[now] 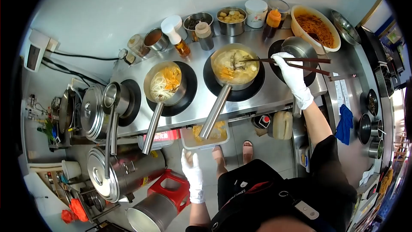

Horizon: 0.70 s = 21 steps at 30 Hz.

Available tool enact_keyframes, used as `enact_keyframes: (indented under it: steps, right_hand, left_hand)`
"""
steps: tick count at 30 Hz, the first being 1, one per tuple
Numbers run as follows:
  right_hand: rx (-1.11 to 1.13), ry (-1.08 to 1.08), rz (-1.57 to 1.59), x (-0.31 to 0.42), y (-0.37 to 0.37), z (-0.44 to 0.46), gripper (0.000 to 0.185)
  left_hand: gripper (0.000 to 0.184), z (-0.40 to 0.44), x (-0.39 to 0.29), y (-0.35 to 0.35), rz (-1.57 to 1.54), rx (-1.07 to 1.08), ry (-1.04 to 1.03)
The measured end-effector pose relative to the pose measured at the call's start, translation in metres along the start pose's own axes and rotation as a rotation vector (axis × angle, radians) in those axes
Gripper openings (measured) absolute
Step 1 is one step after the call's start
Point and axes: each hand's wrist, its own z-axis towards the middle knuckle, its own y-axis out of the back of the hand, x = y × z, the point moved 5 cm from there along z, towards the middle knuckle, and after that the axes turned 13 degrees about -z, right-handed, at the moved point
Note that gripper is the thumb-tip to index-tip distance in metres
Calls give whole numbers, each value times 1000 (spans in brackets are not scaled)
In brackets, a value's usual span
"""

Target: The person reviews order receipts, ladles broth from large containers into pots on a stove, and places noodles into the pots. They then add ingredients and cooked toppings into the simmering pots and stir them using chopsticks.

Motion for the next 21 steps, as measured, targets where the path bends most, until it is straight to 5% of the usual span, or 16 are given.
enact_keyframes:
  steps: [2,4,6,7,10,11,12,13,14,15,16,17,19,21]
  right_hand:
    - [52,24,-125,3,-8,-8,10]
    - [-36,10,-142,19,-3,-17,14]
    - [-22,53,-119,5,2,-11,18]
    - [28,-212,-3,57,-1,-29,26]
    - [-35,-197,167,84,-11,-54,34]
    - [-93,-99,-37,83,-2,-53,37]
    - [-186,-347,116,102,-9,-66,39]
    - [-124,32,-769,17,36,-22,39]
    - [-233,41,-1009,-7,53,-18,41]
    - [-221,-128,-688,17,42,-41,42]
    - [-193,-335,-327,81,8,-83,46]
    - [-131,-172,-816,-1,44,-49,48]
    - [-139,-109,-1097,73,15,-92,53]
    - [101,-29,-1865,144,-34,-145,58]
  left_hand:
    - [53,-19,33,38,-18,-77,73]
    - [40,-44,55,88,338,-115,124]
    - [16,-66,44,142,505,-293,-62]
    - [11,-78,37,174,547,-375,24]
    - [11,-116,42,287,708,-799,1]
    - [12,-129,48,335,748,-919,-59]
    - [13,-140,47,382,827,-1020,-70]
    - [14,-151,58,432,865,-1168,37]
    - [15,-162,60,478,871,-1256,146]
    - [16,-173,79,523,912,-1314,194]
    - [16,-180,100,561,905,-1324,223]
    - [19,-184,128,601,797,-1201,373]
    - [21,-177,189,649,679,-1067,530]
    - [25,-166,266,673,695,-627,822]
